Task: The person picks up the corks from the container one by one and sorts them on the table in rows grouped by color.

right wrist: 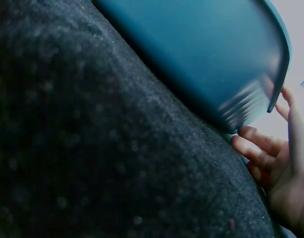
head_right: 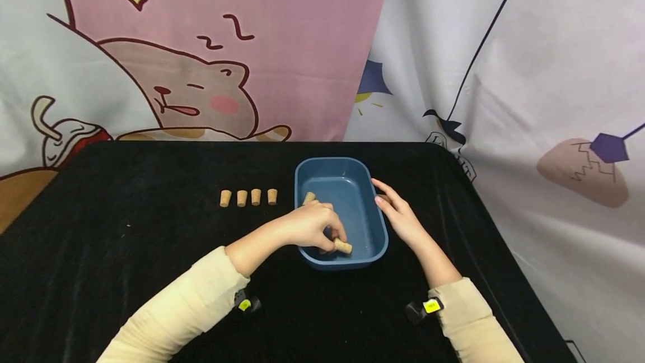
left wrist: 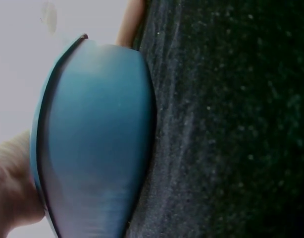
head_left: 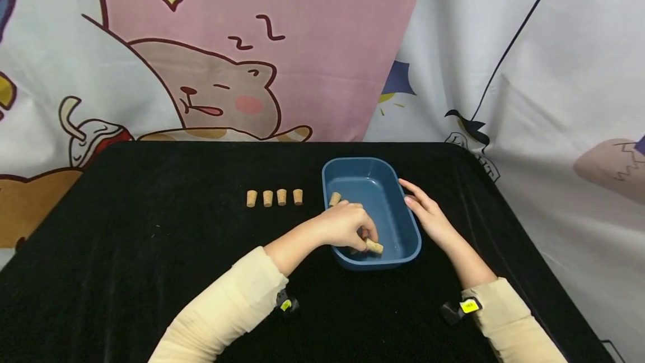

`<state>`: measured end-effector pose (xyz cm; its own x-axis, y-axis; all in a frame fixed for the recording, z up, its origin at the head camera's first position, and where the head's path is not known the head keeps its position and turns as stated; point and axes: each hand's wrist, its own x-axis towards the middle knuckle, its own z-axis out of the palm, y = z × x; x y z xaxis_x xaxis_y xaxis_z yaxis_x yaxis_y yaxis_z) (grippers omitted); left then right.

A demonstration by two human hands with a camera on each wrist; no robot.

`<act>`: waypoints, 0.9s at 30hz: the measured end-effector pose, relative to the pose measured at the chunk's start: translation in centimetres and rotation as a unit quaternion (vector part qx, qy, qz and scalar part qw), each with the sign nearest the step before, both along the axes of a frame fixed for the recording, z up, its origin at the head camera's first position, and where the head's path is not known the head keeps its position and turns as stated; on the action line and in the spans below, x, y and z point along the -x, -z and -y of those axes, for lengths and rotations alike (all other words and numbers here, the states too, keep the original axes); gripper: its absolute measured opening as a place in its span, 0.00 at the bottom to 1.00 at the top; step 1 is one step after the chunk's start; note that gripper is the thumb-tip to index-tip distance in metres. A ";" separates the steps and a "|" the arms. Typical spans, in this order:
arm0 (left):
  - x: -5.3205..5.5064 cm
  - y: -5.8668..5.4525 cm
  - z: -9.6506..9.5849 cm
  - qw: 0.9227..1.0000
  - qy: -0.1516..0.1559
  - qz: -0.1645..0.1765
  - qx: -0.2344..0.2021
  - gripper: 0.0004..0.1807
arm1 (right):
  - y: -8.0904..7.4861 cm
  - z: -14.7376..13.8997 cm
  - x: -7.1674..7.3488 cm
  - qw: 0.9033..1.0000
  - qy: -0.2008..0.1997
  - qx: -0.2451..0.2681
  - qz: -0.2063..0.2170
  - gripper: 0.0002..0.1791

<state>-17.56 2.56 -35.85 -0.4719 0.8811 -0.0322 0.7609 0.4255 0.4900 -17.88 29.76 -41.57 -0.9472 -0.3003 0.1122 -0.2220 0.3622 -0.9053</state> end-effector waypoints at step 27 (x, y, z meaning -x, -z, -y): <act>-0.5 -1.5 2.3 0.978 -0.017 0.074 -0.195 0.13 | 0.0 0.2 0.0 1.000 0.010 -0.007 -0.006 0.27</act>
